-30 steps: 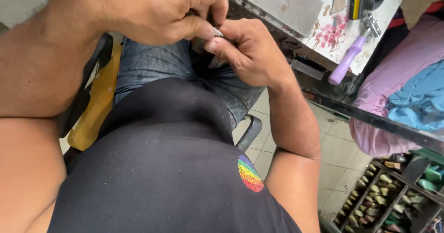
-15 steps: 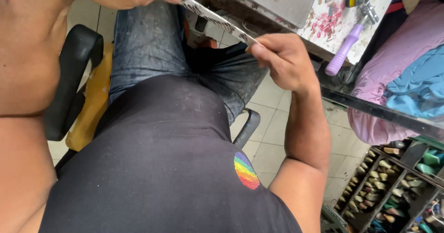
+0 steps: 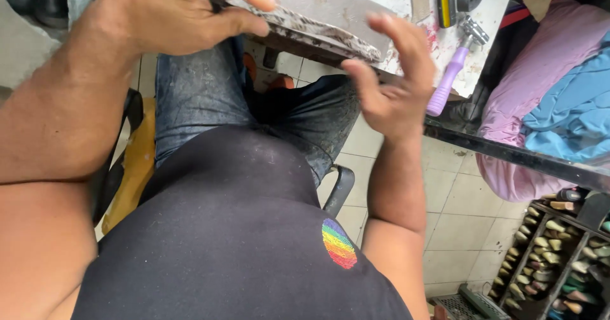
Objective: Repairing a shoe strap by hammering it on a metal block and folding the material.
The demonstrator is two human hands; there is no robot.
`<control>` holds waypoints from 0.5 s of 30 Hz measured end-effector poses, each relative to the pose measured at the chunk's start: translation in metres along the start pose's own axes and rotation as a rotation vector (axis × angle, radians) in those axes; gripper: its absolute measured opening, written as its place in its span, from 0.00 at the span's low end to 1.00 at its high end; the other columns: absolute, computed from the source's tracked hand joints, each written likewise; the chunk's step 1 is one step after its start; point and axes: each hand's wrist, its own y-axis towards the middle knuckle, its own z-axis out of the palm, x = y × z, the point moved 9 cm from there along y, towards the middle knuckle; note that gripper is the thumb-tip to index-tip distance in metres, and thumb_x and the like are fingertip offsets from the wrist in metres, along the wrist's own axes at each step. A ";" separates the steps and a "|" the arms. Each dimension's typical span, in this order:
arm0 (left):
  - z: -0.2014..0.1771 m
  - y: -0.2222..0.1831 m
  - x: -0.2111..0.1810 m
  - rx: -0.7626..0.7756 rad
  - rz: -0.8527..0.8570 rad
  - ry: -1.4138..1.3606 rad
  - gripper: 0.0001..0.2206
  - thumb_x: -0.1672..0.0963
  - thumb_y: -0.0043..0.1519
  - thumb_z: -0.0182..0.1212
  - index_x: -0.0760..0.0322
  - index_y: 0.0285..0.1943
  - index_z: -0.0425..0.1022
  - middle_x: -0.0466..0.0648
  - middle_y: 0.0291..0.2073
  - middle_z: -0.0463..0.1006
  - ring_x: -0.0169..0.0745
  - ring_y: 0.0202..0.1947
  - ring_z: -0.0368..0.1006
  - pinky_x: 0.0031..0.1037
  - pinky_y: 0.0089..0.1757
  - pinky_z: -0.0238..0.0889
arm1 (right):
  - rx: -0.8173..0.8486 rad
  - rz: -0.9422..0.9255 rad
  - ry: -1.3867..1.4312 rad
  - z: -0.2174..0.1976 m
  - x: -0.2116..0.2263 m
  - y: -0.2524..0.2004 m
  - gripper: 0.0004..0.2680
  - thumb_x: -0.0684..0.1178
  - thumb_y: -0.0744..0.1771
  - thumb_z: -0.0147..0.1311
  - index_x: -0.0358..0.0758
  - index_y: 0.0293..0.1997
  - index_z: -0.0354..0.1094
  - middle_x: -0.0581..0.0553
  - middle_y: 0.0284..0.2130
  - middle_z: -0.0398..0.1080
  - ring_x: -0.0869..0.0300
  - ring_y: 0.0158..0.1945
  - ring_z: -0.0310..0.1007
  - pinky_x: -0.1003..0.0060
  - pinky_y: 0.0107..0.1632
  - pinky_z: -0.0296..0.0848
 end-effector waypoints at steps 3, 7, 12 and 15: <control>0.012 0.028 -0.005 0.084 -0.041 -0.016 0.10 0.62 0.71 0.76 0.74 0.55 0.79 0.55 0.47 0.80 0.50 0.47 0.75 0.33 0.50 0.67 | 0.142 0.037 0.149 0.035 -0.002 0.019 0.21 0.48 0.71 0.65 0.39 0.70 0.55 0.37 0.59 0.70 0.49 0.63 0.75 0.56 0.65 0.79; 0.010 0.036 0.004 0.080 -0.011 0.146 0.13 0.56 0.71 0.80 0.70 0.52 0.80 0.51 0.42 0.78 0.47 0.43 0.73 0.34 0.44 0.64 | 0.145 0.041 0.068 0.050 -0.002 0.032 0.11 0.44 0.73 0.59 0.38 0.61 0.64 0.39 0.51 0.72 0.51 0.47 0.77 0.63 0.49 0.82; -0.002 0.024 0.009 0.006 -0.095 0.291 0.07 0.61 0.72 0.77 0.68 0.50 0.81 0.50 0.40 0.82 0.45 0.38 0.77 0.32 0.39 0.65 | 0.183 0.043 -0.277 0.031 -0.025 0.026 0.05 0.40 0.71 0.55 0.37 0.51 0.70 0.39 0.40 0.69 0.49 0.39 0.69 0.56 0.39 0.70; 0.000 0.012 0.011 -0.074 -0.124 0.331 0.09 0.61 0.71 0.78 0.70 0.50 0.80 0.52 0.41 0.82 0.47 0.38 0.76 0.36 0.40 0.66 | 0.155 0.158 -0.414 -0.006 -0.068 0.041 0.02 0.40 0.70 0.52 0.34 0.43 0.70 0.40 0.38 0.64 0.51 0.40 0.65 0.57 0.41 0.67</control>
